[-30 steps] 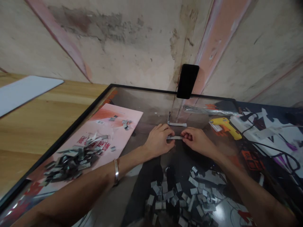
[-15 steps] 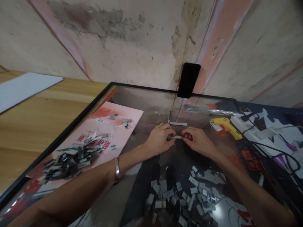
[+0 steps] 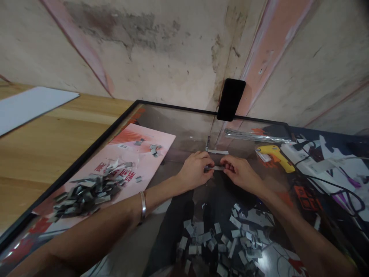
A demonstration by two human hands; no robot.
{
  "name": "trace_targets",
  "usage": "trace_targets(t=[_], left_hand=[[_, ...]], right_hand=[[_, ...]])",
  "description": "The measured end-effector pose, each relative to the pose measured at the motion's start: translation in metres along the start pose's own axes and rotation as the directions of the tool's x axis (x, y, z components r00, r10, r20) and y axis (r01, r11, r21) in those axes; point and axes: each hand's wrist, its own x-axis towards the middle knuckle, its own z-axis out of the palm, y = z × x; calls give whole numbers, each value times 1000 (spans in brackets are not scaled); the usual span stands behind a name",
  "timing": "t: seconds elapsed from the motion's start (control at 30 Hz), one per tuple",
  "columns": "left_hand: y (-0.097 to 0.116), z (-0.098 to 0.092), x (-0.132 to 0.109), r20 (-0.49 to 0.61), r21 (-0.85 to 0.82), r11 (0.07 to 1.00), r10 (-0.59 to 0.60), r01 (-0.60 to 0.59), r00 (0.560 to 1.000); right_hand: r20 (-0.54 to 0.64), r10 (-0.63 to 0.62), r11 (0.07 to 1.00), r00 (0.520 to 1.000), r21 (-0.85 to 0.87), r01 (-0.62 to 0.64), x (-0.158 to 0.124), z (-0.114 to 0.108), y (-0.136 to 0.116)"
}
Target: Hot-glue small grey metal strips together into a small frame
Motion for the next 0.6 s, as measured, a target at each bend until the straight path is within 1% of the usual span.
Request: trace_targets(t=[0.2,0.6], left_hand=[[-1,1,0,-2,8,1000,2,-2,1000],[-1,0,0,-4,9,1000,14,-14,1000]], right_hand=[[14,-40,999,999,-22,40,1,-1,1],[22,-52,997,998,-50,53,1,-1,2]])
